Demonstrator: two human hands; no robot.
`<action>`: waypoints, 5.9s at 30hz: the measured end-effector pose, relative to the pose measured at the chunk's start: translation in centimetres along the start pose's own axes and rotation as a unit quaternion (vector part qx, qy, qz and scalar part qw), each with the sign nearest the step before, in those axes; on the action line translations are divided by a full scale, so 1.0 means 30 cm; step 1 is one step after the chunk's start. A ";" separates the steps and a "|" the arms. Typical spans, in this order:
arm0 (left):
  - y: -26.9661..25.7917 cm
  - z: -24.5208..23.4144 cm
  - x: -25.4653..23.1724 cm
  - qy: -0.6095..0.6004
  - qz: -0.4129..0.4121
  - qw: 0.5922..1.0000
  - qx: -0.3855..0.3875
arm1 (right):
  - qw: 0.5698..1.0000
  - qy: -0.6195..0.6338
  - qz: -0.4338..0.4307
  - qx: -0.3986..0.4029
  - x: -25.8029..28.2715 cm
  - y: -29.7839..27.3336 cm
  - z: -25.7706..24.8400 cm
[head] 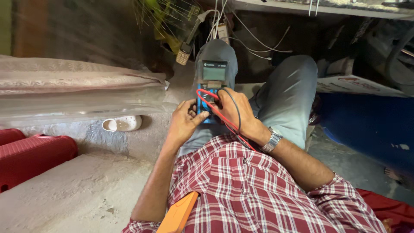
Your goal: The person uses a hot air gun and tweezers to heat and adjust components on a small green circuit board. They then use a multimeter to test electrical continuity on the board.
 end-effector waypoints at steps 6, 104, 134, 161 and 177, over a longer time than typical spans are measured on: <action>-0.006 0.001 -0.018 0.041 0.015 0.999 -0.010 | 0.996 0.013 -0.092 0.006 -0.001 -0.010 0.004; -0.134 0.144 -0.689 0.080 0.535 0.841 -0.017 | 0.897 -0.246 0.026 -0.367 0.014 0.006 -0.794; -0.083 0.098 -0.663 0.156 0.448 0.879 -0.048 | 0.878 -0.214 0.075 -0.421 -0.040 -0.108 -0.853; -0.024 0.043 -0.895 0.268 0.490 0.823 -0.101 | 0.759 0.416 -0.254 -0.431 0.020 -0.308 -0.740; -0.022 0.191 -0.807 0.103 0.425 0.896 0.085 | 0.804 0.513 -0.101 -0.284 -0.156 -0.327 -0.550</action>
Point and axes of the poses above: each hand's wrist, its own y-axis towards the middle knuckle, its own z-axis out of the palm, x = y × z, the point moved 6 cm from there along y, towards the middle knuckle, and after that the axes turned 8 degrees about x, right-handed, at the moved point
